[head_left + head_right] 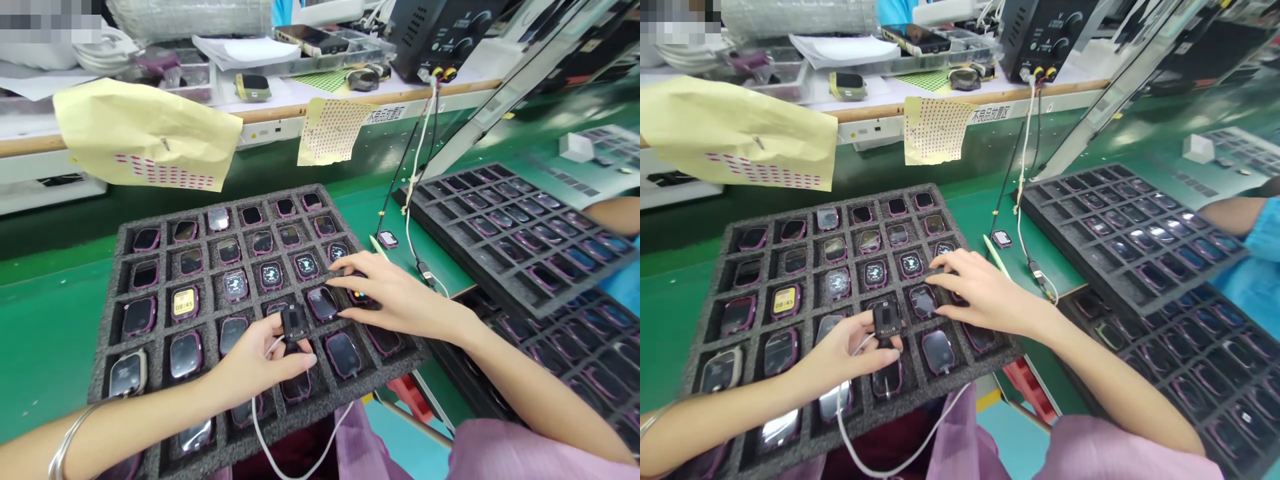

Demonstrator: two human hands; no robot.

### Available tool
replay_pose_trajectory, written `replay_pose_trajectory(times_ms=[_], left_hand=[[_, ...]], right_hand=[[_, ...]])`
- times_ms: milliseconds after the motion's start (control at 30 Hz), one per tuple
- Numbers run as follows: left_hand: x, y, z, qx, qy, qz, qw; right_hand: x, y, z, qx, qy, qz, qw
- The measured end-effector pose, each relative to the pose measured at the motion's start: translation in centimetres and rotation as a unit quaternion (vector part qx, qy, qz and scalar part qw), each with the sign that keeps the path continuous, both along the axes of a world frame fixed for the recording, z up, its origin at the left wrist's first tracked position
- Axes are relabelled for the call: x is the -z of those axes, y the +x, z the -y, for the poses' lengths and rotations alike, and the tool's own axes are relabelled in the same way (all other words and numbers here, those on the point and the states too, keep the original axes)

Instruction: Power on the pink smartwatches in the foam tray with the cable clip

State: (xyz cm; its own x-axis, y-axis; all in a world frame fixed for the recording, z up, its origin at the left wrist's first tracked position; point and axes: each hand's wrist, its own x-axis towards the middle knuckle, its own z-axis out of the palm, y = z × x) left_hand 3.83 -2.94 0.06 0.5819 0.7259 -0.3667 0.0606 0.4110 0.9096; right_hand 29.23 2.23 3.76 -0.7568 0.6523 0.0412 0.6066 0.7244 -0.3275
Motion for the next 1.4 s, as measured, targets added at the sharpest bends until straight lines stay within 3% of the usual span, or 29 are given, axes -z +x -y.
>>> replay_pose_trajectory(times_ms=[200, 300, 433, 533, 667, 800, 1033, 1400], left_hand=[[-0.2, -1.6, -0.2, 0.029, -0.013, -0.010, 0.999], [0.0, -2.2, -0.2, 0.025, -0.011, -0.004, 1.000], [0.1, -2.0, -0.2, 0.017, -0.008, 0.024, 1.000], [0.2, -1.8, 0.0, -0.011, -0.021, 0.038, 0.999], [0.4, -1.7, 0.5, -0.048, -0.021, 0.016, 0.998], [0.6, -1.5, 0.6, -0.074, 0.005, 0.061, 0.995], [0.1, -1.7, 0.1, -0.066, -0.037, 0.048, 0.996], [0.9, -1.6, 0.4, -0.074, -0.034, 0.101, 0.991]], right_hand=[[0.5, -2.4, -1.4, -0.039, -0.003, 0.062, 0.997], [-0.2, -2.3, -1.1, -0.015, -0.009, -0.008, 1.000], [-1.0, -4.0, 0.6, 0.017, -0.077, -0.150, 0.986], [-0.2, -6.2, 1.9, -0.004, -0.083, -0.165, 0.983], [1.0, -7.8, 2.3, -0.033, -0.034, -0.148, 0.988], [0.9, -7.8, 1.7, -0.061, -0.021, -0.137, 0.988], [2.0, -7.7, 2.1, -0.065, -0.007, -0.118, 0.991], [3.0, -7.3, 1.9, -0.077, -0.075, -0.194, 0.975]])
